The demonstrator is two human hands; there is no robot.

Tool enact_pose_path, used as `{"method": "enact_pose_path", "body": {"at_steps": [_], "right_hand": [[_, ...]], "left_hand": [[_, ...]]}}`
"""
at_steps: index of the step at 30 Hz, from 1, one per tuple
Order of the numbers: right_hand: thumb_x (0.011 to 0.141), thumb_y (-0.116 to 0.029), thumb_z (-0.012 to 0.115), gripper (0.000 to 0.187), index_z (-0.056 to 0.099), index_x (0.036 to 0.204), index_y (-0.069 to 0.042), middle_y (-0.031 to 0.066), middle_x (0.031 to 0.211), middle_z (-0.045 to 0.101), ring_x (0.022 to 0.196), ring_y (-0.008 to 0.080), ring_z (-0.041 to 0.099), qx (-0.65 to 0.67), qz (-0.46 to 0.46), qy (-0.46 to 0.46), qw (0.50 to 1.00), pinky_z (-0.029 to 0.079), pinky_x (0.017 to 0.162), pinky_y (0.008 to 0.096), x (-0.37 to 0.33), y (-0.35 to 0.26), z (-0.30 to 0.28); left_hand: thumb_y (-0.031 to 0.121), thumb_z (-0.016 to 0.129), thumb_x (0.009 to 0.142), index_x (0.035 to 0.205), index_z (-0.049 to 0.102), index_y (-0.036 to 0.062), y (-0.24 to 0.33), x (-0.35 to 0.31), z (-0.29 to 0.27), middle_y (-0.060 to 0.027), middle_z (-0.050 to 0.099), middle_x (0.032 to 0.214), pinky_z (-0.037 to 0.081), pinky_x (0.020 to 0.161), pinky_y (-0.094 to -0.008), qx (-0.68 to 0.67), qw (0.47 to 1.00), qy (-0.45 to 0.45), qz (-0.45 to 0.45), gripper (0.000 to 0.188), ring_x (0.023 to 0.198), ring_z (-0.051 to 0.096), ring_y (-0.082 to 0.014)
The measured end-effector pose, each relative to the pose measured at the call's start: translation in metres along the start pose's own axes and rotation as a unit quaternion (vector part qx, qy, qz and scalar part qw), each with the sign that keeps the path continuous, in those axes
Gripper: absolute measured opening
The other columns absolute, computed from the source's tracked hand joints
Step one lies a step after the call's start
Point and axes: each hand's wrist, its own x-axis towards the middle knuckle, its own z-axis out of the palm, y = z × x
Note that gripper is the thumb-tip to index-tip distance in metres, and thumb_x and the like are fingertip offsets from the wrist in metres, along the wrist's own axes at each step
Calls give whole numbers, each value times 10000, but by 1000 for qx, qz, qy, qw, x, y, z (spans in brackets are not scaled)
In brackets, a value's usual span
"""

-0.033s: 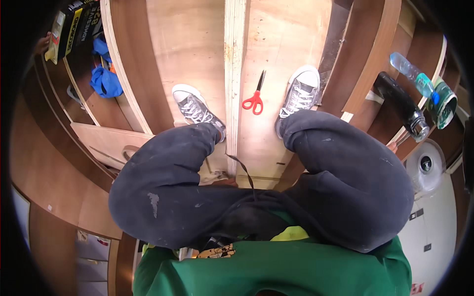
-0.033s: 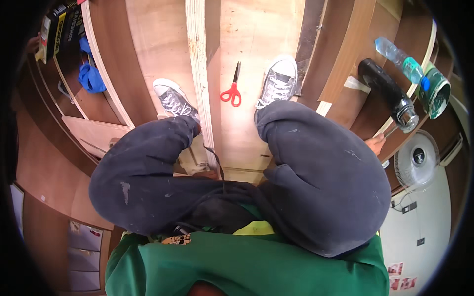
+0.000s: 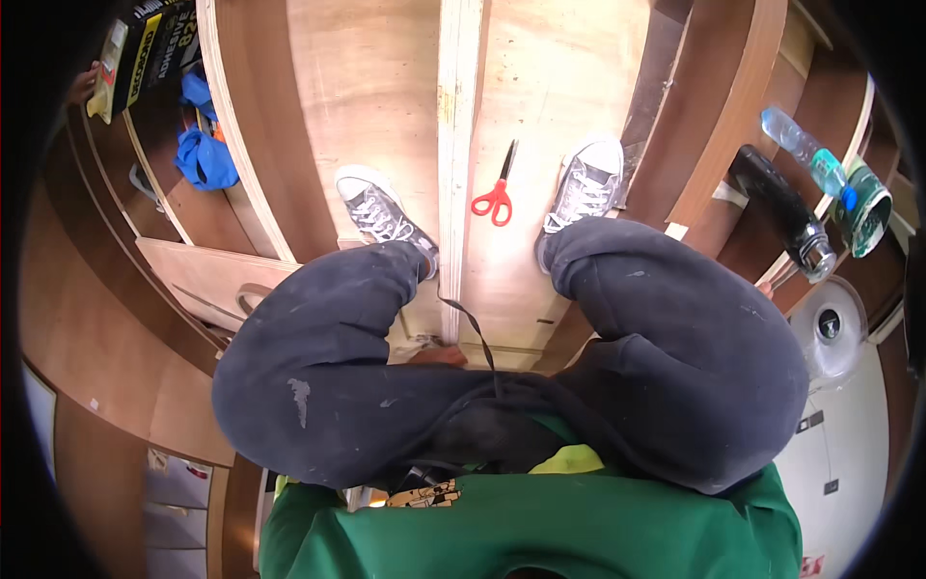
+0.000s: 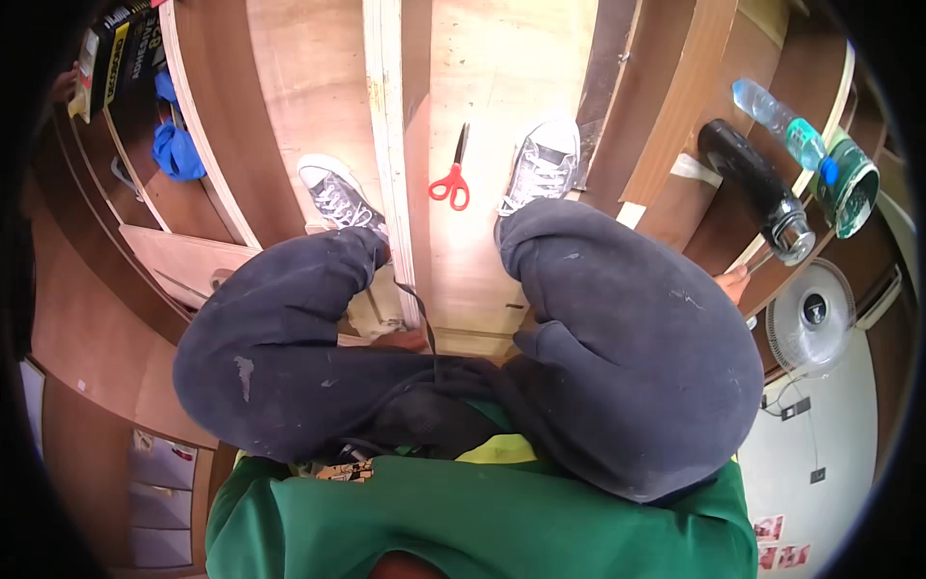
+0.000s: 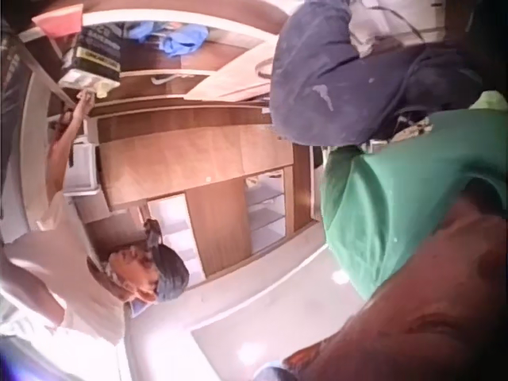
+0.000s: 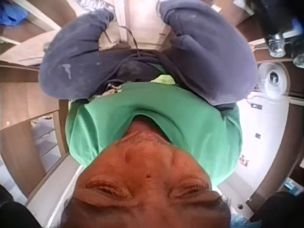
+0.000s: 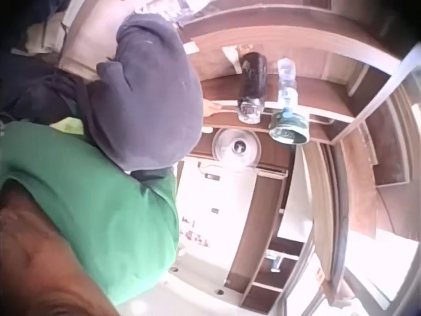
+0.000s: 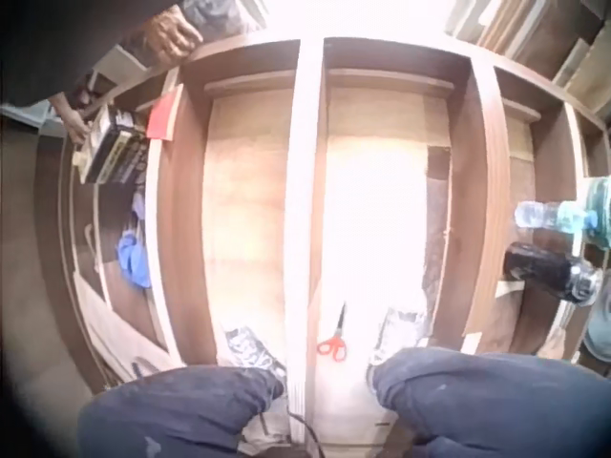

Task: The person sits inside a wooden cabinet structure and uses a metal file to smooth the edges of a wooden strip. They repeatedly file the wood, check the fit by placing it into a slot, and adjust its position within the cabinet frame.

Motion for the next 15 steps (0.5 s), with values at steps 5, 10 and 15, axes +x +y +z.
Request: {"method": "enact_pose_path", "body": {"at_steps": [5,10,15], "right_hand": [[1060,-512,388,656,579,1336,50,314,1270,634,1192,480,585,-2,20,-17,1000,445,1017,494,-12,-11,-26],[1060,-515,378,658,567,1354,43,316,1285,624,1205,490,574,9,47,-26,999,443,1021,500,-25,-19,-34],[1061,-517,369,661,555,1371,36,319,1301,615,1217,499,562,44,123,-51,990,441,1025,507,-30,-7,-20]], "left_hand": [[320,616,1003,1363,577,34,73,-14,77,-179,637,1270,457,1010,-445,-31,997,-30,70,461,1197,586,-398],[301,662,975,1366,592,40,114,28,53,-178,660,1240,481,1005,-418,-162,981,26,99,475,1176,621,-315],[329,648,1011,1455,528,34,30,54,63,-154,644,1315,437,1081,-382,-401,915,-20,41,547,1224,584,-246]]}}
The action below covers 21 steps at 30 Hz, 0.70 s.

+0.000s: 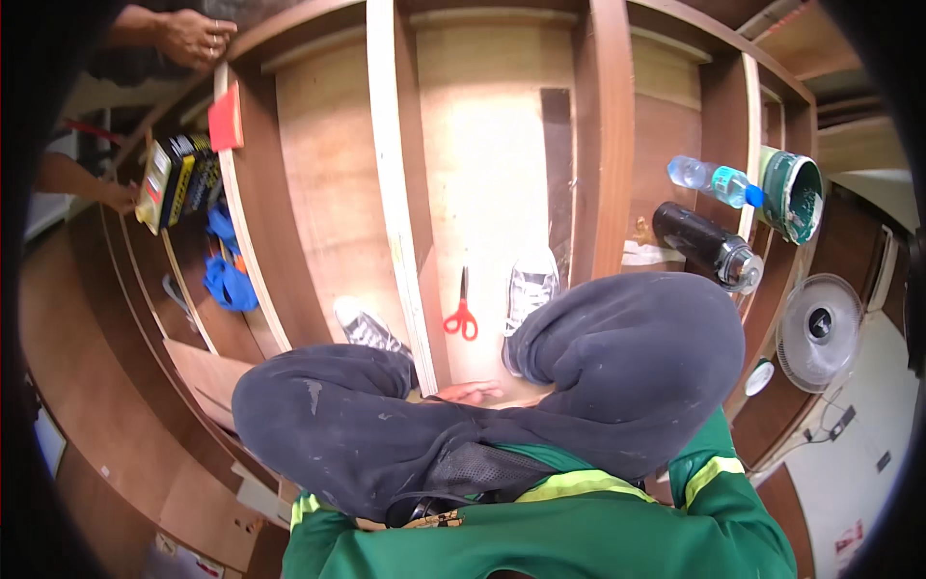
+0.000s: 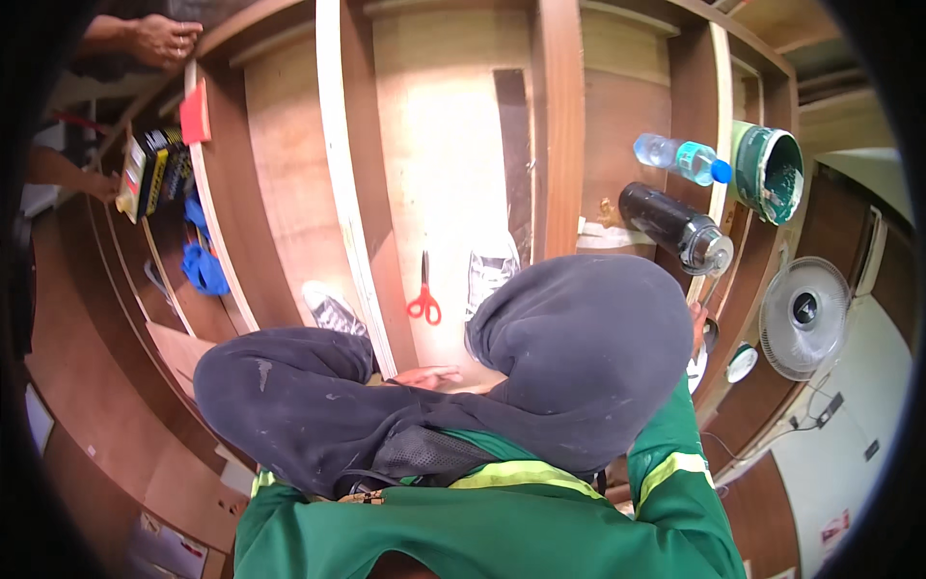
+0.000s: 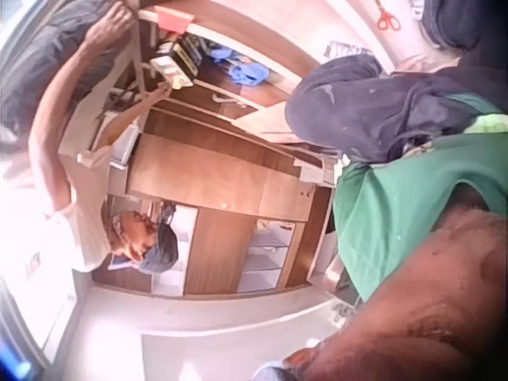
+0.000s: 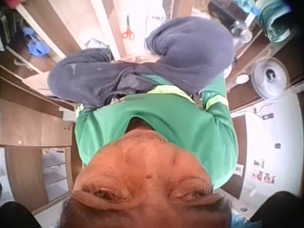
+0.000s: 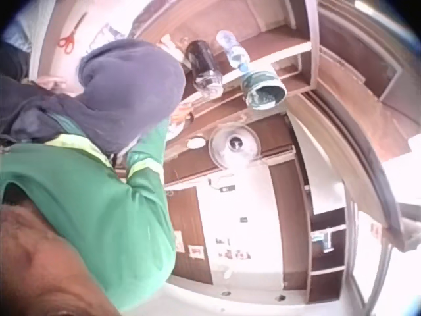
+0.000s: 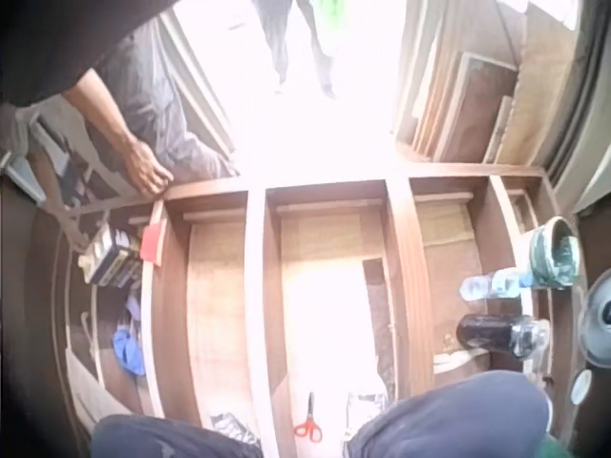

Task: The person sits inside a wooden cabinet structure and uses a metal file to smooth the edges of a wooden strip. They repeatedly file the wood, check the fit by placing it into a slot, and adjust its position within the cabinet frame.

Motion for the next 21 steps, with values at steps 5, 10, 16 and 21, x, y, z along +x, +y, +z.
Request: {"method": "enact_pose_path", "body": {"at_steps": [5,10,16,21], "right_hand": [[1062,-516,361,657,547,1376,30,319,1310,608,1218,510,553,-3,-33,1,999,441,1018,517,39,13,53],[1065,-456,398,587,582,1277,59,307,1250,641,1170,467,603,114,-109,0,988,442,992,513,15,-4,27],[1064,-463,406,594,594,1261,64,312,1221,651,1138,468,611,152,-115,16,982,449,982,511,9,8,35],[1063,-469,413,600,603,1248,68,316,1196,659,1112,469,617,179,-128,15,975,454,974,509,12,10,36]], "left_hand": [[332,627,1013,1370,564,28,-20,-48,-54,-177,662,1253,462,1031,-402,180,967,169,-68,474,1173,615,-281],[335,607,1015,1286,601,21,4,-168,-116,-201,680,1191,488,981,-423,383,859,314,-131,415,1121,646,-317],[338,582,1017,1184,646,14,137,-315,-139,-229,703,1117,518,921,-448,548,672,492,-80,371,1059,683,-359],[335,568,1014,1183,666,7,324,-314,-39,-266,691,1107,525,903,-476,672,506,532,100,381,1044,663,-436]]}}
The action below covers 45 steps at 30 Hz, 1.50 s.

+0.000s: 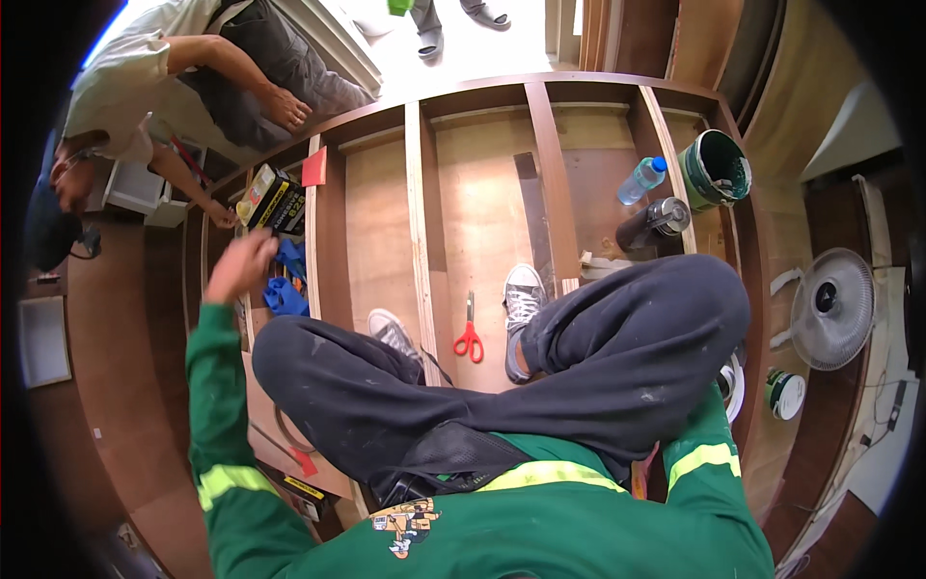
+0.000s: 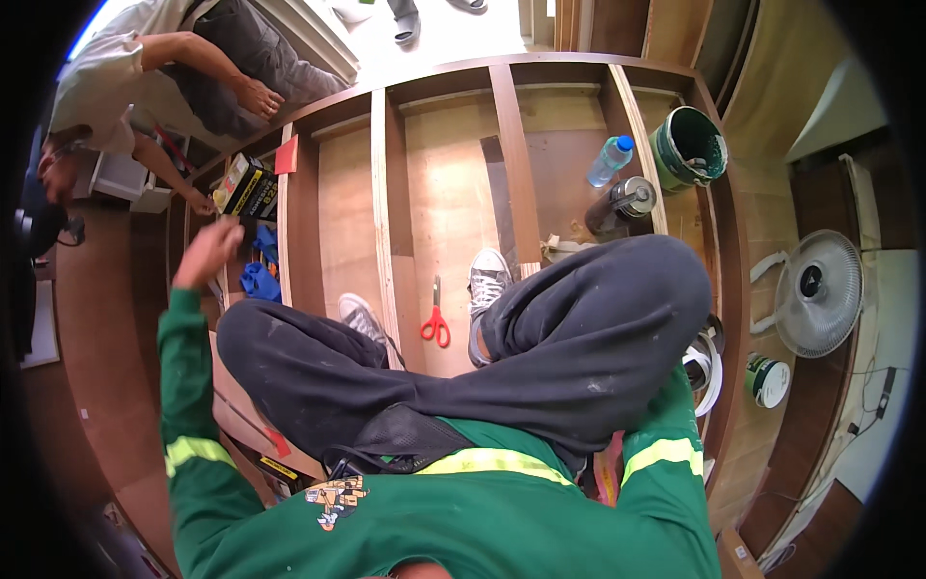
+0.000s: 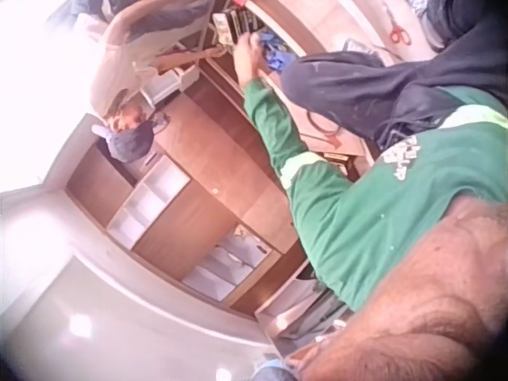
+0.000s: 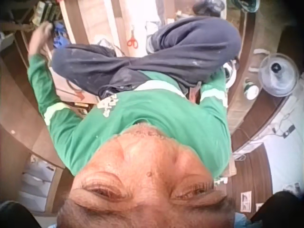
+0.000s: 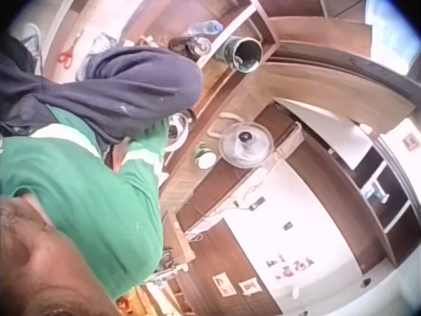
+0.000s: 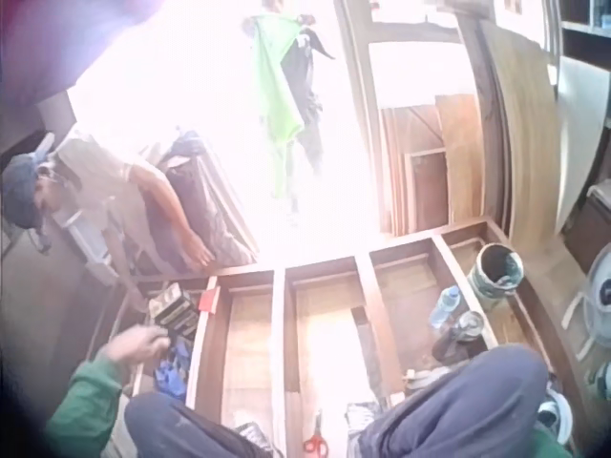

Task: The person sits inside a wooden cabinet structure and uses a metal file to smooth the edges of a wooden strip. They repeatedly file the wood, check the fit by placing it into a slot, and adjust its position within the cabinet frame.

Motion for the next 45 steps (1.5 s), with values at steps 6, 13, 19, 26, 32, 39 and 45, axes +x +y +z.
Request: {"method": "enact_pose_path", "body": {"at_steps": [6,13,19,26,32,39,45], "right_hand": [[1061,-476,420,607,615,1232,73,320,1166,670,1081,469,625,31,-18,14,999,461,964,507,-4,12,-12],[1059,-484,430,617,628,1214,79,325,1132,682,1044,470,634,164,-36,111,980,469,952,504,-38,15,-109],[1077,-564,390,626,655,1166,-4,-24,706,444,460,83,400,208,-117,108,965,360,433,255,-50,-102,-215],[1071,-348,558,381,670,1226,-18,61,959,699,620,97,529,181,-268,2,946,451,553,280,-69,-197,-236],[1000,-212,608,355,623,1351,-165,215,1092,696,1007,390,671,-100,-518,-119,841,523,892,429,-84,-294,-160],[1002,-252,550,338,651,1325,-262,180,1014,627,861,361,711,-411,-602,-226,646,572,746,480,-95,-262,-80],[1001,-235,555,350,653,1336,-267,146,1026,633,905,303,716,-465,-574,-233,632,517,766,459,-88,-236,-50]], "left_hand": [[417,543,1060,1289,609,-34,183,101,7,-138,698,1082,551,839,-332,-72,932,-294,199,509,921,684,-179],[492,525,1012,1085,738,54,316,145,63,-61,734,937,572,765,-386,152,934,-262,189,492,834,675,-209],[593,468,1029,1268,677,55,314,168,240,-116,753,1124,612,819,-437,-196,876,-308,316,625,951,730,-245],[614,458,996,1215,678,10,385,7,344,-265,618,1284,451,1058,-479,-403,851,-183,282,679,1231,585,-423],[561,476,990,1388,591,17,374,21,351,-253,574,1430,409,1119,-473,-267,828,-371,326,684,1343,537,-394],[499,524,1020,1248,606,15,335,24,374,-163,618,1234,511,927,-394,-431,796,-384,180,542,1102,590,-275],[365,595,1041,1168,599,-3,360,21,363,-82,638,1048,600,806,-309,-768,536,-324,-131,389,950,640,-205]]}}
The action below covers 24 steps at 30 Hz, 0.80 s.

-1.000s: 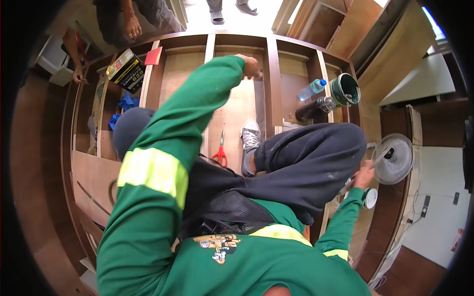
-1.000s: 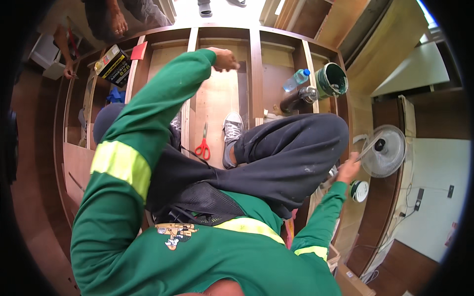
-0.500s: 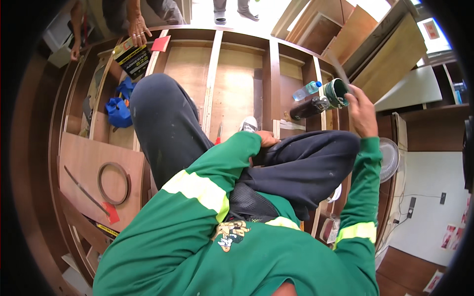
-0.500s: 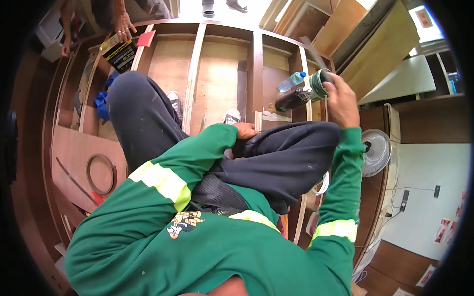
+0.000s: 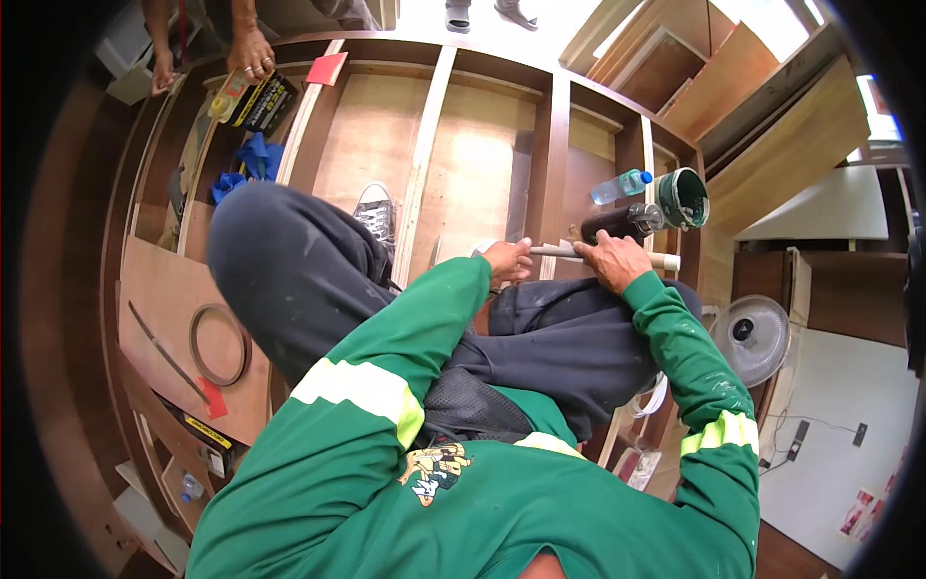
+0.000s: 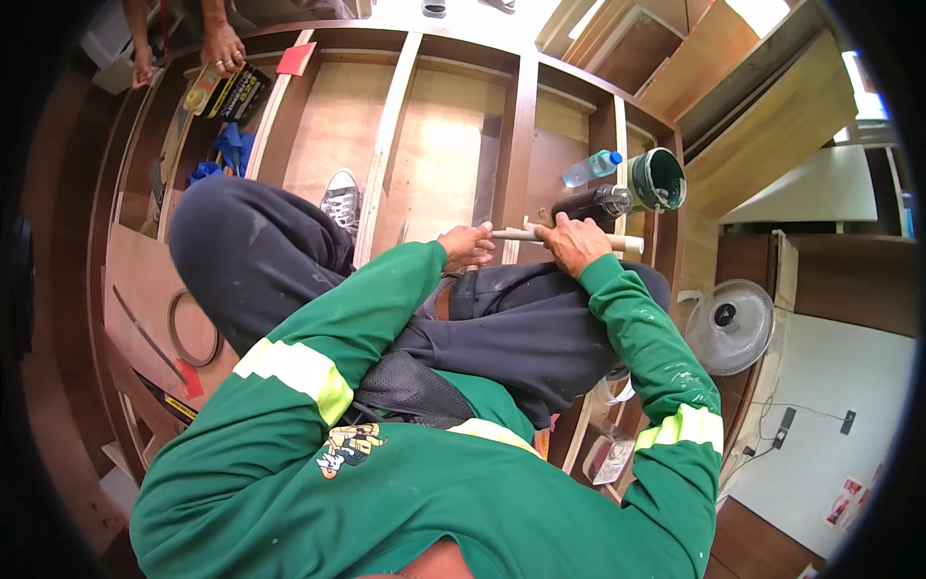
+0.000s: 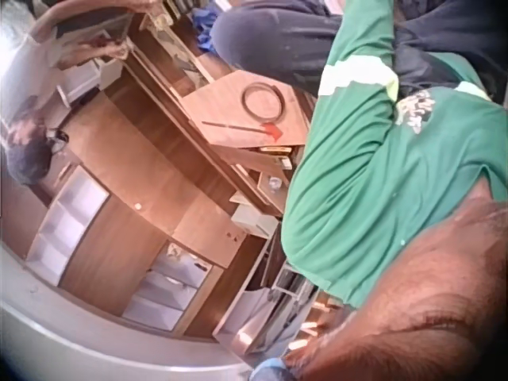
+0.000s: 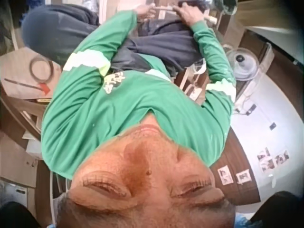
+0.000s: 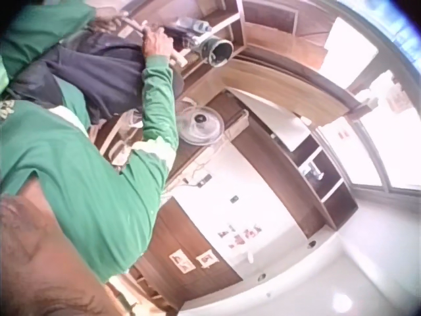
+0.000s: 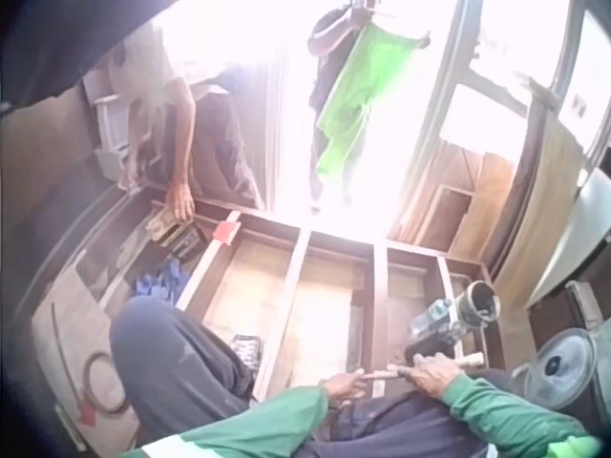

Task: The person sits inside a wooden cabinet structure and uses a metal file to smooth the edges of a wooden strip. They repeatedly file the wood, check the fit by placing it into a slot, and adjust its position within the cabinet frame.

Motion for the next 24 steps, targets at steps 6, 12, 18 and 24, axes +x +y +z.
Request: {"method": "enact_pose_path", "body": {"at_steps": [6,12,18,24], "right_hand": [[1008,-224,530,329,652,1314,-226,142,1018,638,887,298,720,12,-26,-6,1000,519,754,453,19,6,4],[983,-165,524,386,607,1358,-203,154,1005,620,849,315,719,-10,-43,6,999,531,753,453,27,12,14],[1000,-197,527,254,671,1198,-129,124,983,658,836,283,739,-8,-51,28,998,553,740,437,27,3,3],[971,-158,539,342,643,1295,-128,145,1003,636,839,311,730,-8,-44,3,999,549,771,442,25,0,5]], "left_hand": [[206,587,1054,1136,613,13,-18,28,17,-77,616,983,612,789,-264,-201,977,70,-3,211,881,624,-166],[297,624,1037,1026,612,59,-36,33,21,-28,615,848,557,636,-221,-287,957,47,19,239,717,610,-128],[358,633,1027,961,589,88,-33,38,19,2,605,801,508,568,-195,-305,951,48,10,281,668,586,-87],[328,633,1031,942,593,83,-34,31,26,-2,608,799,504,570,-201,-310,949,57,10,263,664,574,-90]]}}
